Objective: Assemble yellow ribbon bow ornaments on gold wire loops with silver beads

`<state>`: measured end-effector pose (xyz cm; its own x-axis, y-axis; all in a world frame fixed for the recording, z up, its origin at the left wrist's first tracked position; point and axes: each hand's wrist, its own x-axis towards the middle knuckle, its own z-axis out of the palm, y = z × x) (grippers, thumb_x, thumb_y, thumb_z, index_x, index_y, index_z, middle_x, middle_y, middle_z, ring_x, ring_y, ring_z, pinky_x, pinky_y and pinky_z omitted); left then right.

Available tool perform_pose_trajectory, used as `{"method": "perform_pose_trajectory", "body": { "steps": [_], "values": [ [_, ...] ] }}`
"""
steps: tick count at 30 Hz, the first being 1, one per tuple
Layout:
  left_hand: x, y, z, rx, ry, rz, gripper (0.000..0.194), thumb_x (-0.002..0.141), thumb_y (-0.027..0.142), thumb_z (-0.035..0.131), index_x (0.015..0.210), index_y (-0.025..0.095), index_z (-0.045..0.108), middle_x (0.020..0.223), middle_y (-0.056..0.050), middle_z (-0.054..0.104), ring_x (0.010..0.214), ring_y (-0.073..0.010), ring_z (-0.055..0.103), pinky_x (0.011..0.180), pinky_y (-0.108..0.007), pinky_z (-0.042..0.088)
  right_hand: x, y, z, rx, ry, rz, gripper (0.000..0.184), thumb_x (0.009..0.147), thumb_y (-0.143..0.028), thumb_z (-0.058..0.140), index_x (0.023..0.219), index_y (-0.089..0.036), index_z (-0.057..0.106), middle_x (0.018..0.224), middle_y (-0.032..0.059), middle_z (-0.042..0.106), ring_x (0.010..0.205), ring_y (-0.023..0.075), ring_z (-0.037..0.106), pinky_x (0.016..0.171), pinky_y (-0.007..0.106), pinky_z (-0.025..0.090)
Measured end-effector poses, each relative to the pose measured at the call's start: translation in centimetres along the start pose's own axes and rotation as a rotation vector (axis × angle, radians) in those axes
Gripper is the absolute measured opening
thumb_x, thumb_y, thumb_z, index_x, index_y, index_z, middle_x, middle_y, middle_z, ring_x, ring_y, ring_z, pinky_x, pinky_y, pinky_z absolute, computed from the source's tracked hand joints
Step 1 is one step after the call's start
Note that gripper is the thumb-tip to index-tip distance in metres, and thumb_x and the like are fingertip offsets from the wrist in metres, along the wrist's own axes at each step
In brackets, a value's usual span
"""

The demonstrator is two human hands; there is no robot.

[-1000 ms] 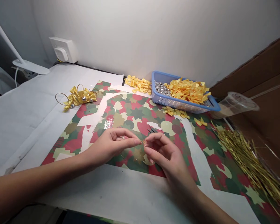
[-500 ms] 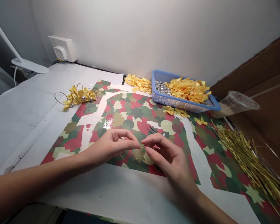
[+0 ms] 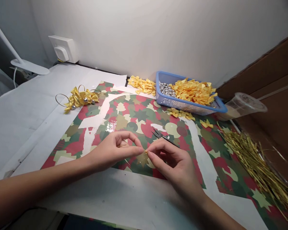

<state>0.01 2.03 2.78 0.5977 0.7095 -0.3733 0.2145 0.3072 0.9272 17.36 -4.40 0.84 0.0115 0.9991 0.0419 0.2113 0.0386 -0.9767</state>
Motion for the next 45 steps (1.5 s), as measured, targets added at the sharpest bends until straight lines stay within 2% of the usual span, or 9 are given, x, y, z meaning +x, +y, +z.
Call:
{"method": "perform_pose_trajectory", "body": {
  "steps": [7, 11, 19, 27, 33, 41, 45],
  "values": [
    [-0.1, -0.1, 0.5, 0.013, 0.029, -0.004, 0.013, 0.071, 0.026, 0.068, 0.072, 0.016, 0.060, 0.042, 0.014, 0.018, 0.043, -0.0049, 0.017, 0.042, -0.016, 0.028, -0.1, 0.2, 0.2, -0.070, 0.011, -0.063, 0.012, 0.082, -0.027, 0.059, 0.072, -0.021, 0.061, 0.069, -0.0012, 0.055, 0.051, 0.0086, 0.042, 0.043, 0.023, 0.034],
    [-0.2, 0.0, 0.5, 0.030, 0.037, -0.029, 0.013, 0.070, 0.027, 0.069, 0.071, 0.016, 0.061, 0.043, 0.014, 0.017, 0.043, -0.0053, 0.019, 0.042, -0.016, 0.030, -0.1, -0.1, 0.3, -0.148, 0.035, -0.123, 0.011, 0.081, -0.023, 0.059, 0.070, -0.020, 0.059, 0.069, -0.0006, 0.057, 0.047, 0.0075, 0.041, 0.040, 0.022, 0.031],
    [-0.1, 0.1, 0.4, 0.029, 0.029, -0.033, 0.014, 0.071, 0.029, 0.069, 0.073, 0.016, 0.063, 0.044, 0.013, 0.017, 0.043, -0.0057, 0.020, 0.043, -0.017, 0.031, -0.1, -0.1, 0.1, -0.172, 0.054, -0.141, 0.010, 0.082, -0.024, 0.059, 0.072, -0.021, 0.059, 0.071, 0.0003, 0.057, 0.048, 0.0084, 0.042, 0.040, 0.023, 0.032],
    [-0.2, 0.4, 0.2, 0.028, -0.002, -0.040, 0.011, 0.074, 0.026, 0.067, 0.074, 0.016, 0.063, 0.044, 0.013, 0.019, 0.044, -0.0058, 0.021, 0.045, -0.017, 0.034, 0.1, -0.2, -0.4, -0.097, -0.054, -0.041, 0.010, 0.082, -0.028, 0.061, 0.075, -0.021, 0.059, 0.070, -0.0021, 0.053, 0.048, 0.0079, 0.042, 0.042, 0.023, 0.034],
    [-0.2, 0.4, 0.2, 0.030, -0.025, -0.035, 0.011, 0.076, 0.026, 0.066, 0.073, 0.016, 0.062, 0.043, 0.012, 0.025, 0.044, -0.0058, 0.025, 0.046, -0.017, 0.035, 0.2, -0.1, -0.5, -0.069, -0.067, 0.000, 0.013, 0.081, -0.030, 0.061, 0.072, -0.021, 0.058, 0.067, -0.0030, 0.051, 0.049, 0.0087, 0.042, 0.043, 0.023, 0.036],
    [-0.2, 0.4, 0.2, 0.043, -0.026, -0.036, 0.013, 0.074, 0.029, 0.068, 0.073, 0.017, 0.063, 0.043, 0.012, 0.024, 0.044, -0.0062, 0.024, 0.046, -0.017, 0.034, 0.2, 0.0, -0.6, 0.014, -0.090, 0.058, 0.014, 0.080, -0.031, 0.062, 0.071, -0.021, 0.057, 0.064, -0.0040, 0.046, 0.047, 0.0079, 0.038, 0.041, 0.022, 0.031],
    [-0.2, 0.2, 0.2, 0.042, -0.024, -0.041, 0.014, 0.073, 0.031, 0.069, 0.073, 0.018, 0.063, 0.043, 0.013, 0.020, 0.044, -0.0064, 0.023, 0.048, -0.018, 0.037, 0.2, -0.2, -0.7, 0.017, -0.082, 0.053, 0.011, 0.081, -0.031, 0.060, 0.076, -0.021, 0.058, 0.067, -0.0035, 0.046, 0.049, 0.0082, 0.040, 0.043, 0.022, 0.033]
  ]
}}
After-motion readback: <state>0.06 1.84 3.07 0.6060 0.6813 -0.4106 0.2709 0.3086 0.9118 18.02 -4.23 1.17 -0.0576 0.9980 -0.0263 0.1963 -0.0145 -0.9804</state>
